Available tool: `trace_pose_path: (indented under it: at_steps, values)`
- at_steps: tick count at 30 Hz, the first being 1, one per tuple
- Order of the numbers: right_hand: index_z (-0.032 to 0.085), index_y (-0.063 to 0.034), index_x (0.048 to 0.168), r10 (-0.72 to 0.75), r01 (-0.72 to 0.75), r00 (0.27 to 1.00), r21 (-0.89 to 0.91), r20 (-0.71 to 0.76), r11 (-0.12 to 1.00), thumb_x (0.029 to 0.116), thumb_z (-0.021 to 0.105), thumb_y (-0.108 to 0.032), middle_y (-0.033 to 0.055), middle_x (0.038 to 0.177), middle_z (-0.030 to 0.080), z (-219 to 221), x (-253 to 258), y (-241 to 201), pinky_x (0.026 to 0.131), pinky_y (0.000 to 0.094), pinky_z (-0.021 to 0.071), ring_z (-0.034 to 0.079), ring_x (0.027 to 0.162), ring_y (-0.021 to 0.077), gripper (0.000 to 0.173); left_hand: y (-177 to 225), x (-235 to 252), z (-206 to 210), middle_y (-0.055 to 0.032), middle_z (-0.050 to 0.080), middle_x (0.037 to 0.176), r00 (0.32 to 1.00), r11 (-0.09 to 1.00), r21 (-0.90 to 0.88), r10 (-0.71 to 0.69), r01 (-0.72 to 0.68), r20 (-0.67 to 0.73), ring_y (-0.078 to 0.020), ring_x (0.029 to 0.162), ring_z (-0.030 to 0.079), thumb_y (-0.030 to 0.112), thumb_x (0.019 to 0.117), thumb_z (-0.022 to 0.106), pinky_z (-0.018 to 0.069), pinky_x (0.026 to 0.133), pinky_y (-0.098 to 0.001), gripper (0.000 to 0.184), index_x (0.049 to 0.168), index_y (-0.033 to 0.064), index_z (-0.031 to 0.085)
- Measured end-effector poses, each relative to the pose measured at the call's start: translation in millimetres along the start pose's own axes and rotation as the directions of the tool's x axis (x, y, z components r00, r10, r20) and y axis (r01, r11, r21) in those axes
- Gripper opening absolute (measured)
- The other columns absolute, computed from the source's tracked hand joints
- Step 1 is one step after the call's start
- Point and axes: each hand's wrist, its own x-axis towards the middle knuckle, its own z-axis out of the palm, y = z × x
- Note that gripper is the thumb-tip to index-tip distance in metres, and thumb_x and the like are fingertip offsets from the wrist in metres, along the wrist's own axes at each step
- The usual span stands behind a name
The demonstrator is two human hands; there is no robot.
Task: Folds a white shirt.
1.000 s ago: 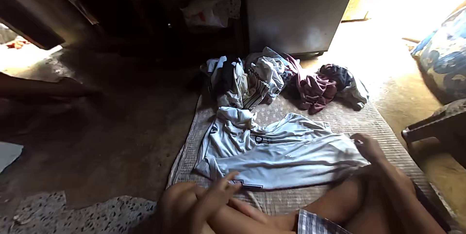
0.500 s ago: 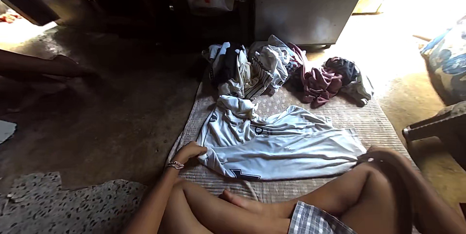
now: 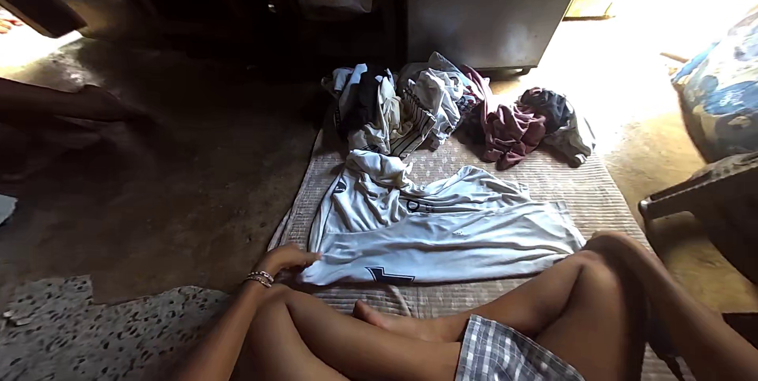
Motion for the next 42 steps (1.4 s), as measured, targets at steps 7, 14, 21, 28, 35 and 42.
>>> trace_pose_path:
  at_steps: [7, 14, 21, 28, 35, 42]
  values:
    - [0.072, 0.0034, 0.108, -0.165, 0.168, 0.983, -0.026, 0.083, 0.986, 0.1024, 0.058, -0.020, 0.0206, 0.114, 0.070, -6, 13, 21, 0.098, 0.0512, 0.0469, 0.066, 0.109, 0.0310, 0.028, 13, -15, 20, -0.0337, 0.063, 0.121, 0.939, 0.988, 0.135, 0.116, -0.076, -0.323, -0.0497, 0.120, 0.058, 0.019, 0.0938, 0.070, 0.0421, 0.099, -0.0693, 0.034, 0.112, -0.0092, 0.066]
    - [0.068, 0.0078, 0.113, -0.266, 0.254, 0.959, 0.120, 0.100, 0.960, 0.1064, 0.049, -0.007, 0.0213, 0.115, 0.067, -15, 5, 29, 0.099, 0.0417, 0.0449, 0.062, 0.107, 0.0246, 0.025, -12, 5, 27, -0.0250, 0.067, 0.099, 0.994, 0.996, -0.037, 0.075, -0.078, -0.078, -0.0328, 0.092, 0.063, 0.023, 0.0927, 0.076, 0.0486, 0.088, -0.0535, 0.037, 0.102, -0.0115, 0.067]
    - [0.068, 0.0083, 0.102, -0.246, 0.235, 0.963, 0.112, 0.108, 0.966, 0.1022, 0.056, -0.006, 0.0205, 0.100, 0.066, -31, 6, 31, 0.090, 0.0455, 0.0462, 0.061, 0.093, 0.0251, 0.019, -35, -13, 15, -0.0019, 0.062, 0.074, 0.992, 0.870, -0.477, 0.103, -0.123, -0.068, -0.0068, 0.063, 0.056, -0.002, 0.0917, 0.067, 0.0484, 0.062, -0.0251, 0.005, 0.094, 0.0003, 0.063]
    - [0.072, 0.0023, 0.106, -0.185, 0.186, 0.982, -0.138, 0.027, 0.973, 0.1040, 0.053, -0.015, 0.0179, 0.108, 0.070, -22, -3, 35, 0.095, 0.0450, 0.0479, 0.066, 0.104, 0.0269, 0.026, -26, 3, 27, -0.0286, 0.067, 0.113, 0.997, 0.974, 0.217, -0.071, 0.064, 0.027, -0.0400, 0.109, 0.064, 0.023, 0.0844, 0.083, 0.0481, 0.096, -0.0585, 0.047, 0.109, -0.0122, 0.066]
    - [0.061, 0.0106, 0.117, -0.468, 0.469, 0.883, -0.006, 0.025, 0.883, 0.1035, 0.058, -0.013, 0.0257, 0.100, 0.067, -26, -24, -148, 0.080, 0.0516, 0.0560, 0.068, 0.085, 0.0346, 0.027, 50, -16, -22, -0.0315, 0.061, 0.127, 0.938, 0.938, -0.150, 0.279, -0.312, -0.207, -0.0412, 0.118, 0.061, 0.016, 0.1000, 0.066, 0.0459, 0.103, -0.0557, 0.043, 0.131, -0.0120, 0.055]
    - [0.058, 0.0070, 0.135, -0.809, 0.805, 0.573, 0.281, -0.136, 0.523, 0.1086, 0.043, -0.011, 0.0273, 0.130, 0.063, 28, -6, -383, 0.108, 0.0489, 0.0448, 0.062, 0.122, 0.0365, 0.035, 141, 100, -28, -0.0290, 0.050, 0.142, 0.910, 0.426, -0.819, 0.026, -0.386, -0.415, -0.0320, 0.111, 0.064, 0.010, 0.1038, 0.058, 0.0533, 0.092, -0.0413, 0.056, 0.152, -0.0050, 0.033]
